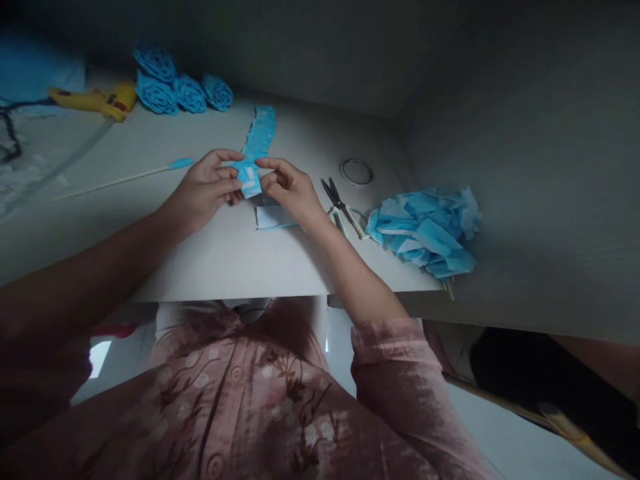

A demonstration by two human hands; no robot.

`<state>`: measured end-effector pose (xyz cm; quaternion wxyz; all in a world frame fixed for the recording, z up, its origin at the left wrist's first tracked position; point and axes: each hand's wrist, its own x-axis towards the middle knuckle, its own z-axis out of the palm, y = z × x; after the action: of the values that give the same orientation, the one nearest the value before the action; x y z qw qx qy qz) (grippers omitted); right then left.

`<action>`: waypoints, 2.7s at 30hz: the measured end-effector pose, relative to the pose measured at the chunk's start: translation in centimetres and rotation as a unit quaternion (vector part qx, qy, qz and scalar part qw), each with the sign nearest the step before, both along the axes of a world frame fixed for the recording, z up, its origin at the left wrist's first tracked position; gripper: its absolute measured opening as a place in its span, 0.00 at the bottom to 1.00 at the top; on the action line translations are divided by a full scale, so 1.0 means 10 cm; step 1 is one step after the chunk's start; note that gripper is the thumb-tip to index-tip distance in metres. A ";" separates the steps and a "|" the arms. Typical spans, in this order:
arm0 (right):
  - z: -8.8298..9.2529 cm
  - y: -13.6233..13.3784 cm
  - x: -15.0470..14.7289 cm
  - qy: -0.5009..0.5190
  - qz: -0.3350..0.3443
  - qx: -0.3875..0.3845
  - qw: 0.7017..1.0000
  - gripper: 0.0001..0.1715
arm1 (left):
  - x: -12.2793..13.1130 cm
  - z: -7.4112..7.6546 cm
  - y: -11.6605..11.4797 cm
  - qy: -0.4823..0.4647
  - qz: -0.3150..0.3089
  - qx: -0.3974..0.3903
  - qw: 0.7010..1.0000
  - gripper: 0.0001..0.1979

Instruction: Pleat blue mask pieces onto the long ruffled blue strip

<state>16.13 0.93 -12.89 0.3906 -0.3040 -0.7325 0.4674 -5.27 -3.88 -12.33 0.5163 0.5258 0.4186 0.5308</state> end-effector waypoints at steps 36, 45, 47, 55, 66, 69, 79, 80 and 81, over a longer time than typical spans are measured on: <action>0.09 0.25 0.29 -0.289 -0.158 0.178 0.927 0.21 | -0.99 0.37 0.22 0.211 -0.153 0.017 0.965 0.16; 0.20 0.11 0.27 -0.350 -0.108 0.211 0.906 0.15 | -1.34 0.12 0.43 0.385 -0.012 0.047 0.922 0.10; 0.21 0.10 0.25 -0.371 -0.090 0.203 0.902 0.14 | -1.17 0.22 0.36 0.371 0.102 0.114 0.916 0.07; 0.21 0.05 0.17 -0.398 -0.040 0.191 0.896 0.06 | -0.26 0.31 -0.02 0.388 0.026 0.166 0.906 0.06; 0.10 0.11 0.04 -0.030 -0.029 -0.021 0.999 0.18 | -0.04 0.04 -0.03 0.388 0.015 0.271 0.881 0.12; 0.09 0.09 0.03 -0.009 -0.030 -0.042 0.999 0.27 | -0.06 0.00 -0.02 0.411 0.012 0.279 0.868 0.12; 0.06 0.23 0.16 0.063 -0.128 -0.022 0.990 0.39 | -0.03 -0.14 -0.03 0.509 -0.104 0.273 0.810 0.12; 0.06 0.25 0.17 0.065 -0.141 -0.024 0.988 0.39 | -0.02 -0.13 -0.04 0.504 -0.101 0.267 0.815 0.12; 0.05 0.27 0.18 0.063 -0.152 -0.027 0.986 0.40 | -0.02 -0.11 -0.05 0.495 -0.090 0.260 0.824 0.12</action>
<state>17.94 3.61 -12.41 0.4940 -0.3923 -0.6388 0.4405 -5.43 -4.38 -13.42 0.1292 0.8681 0.4150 0.2399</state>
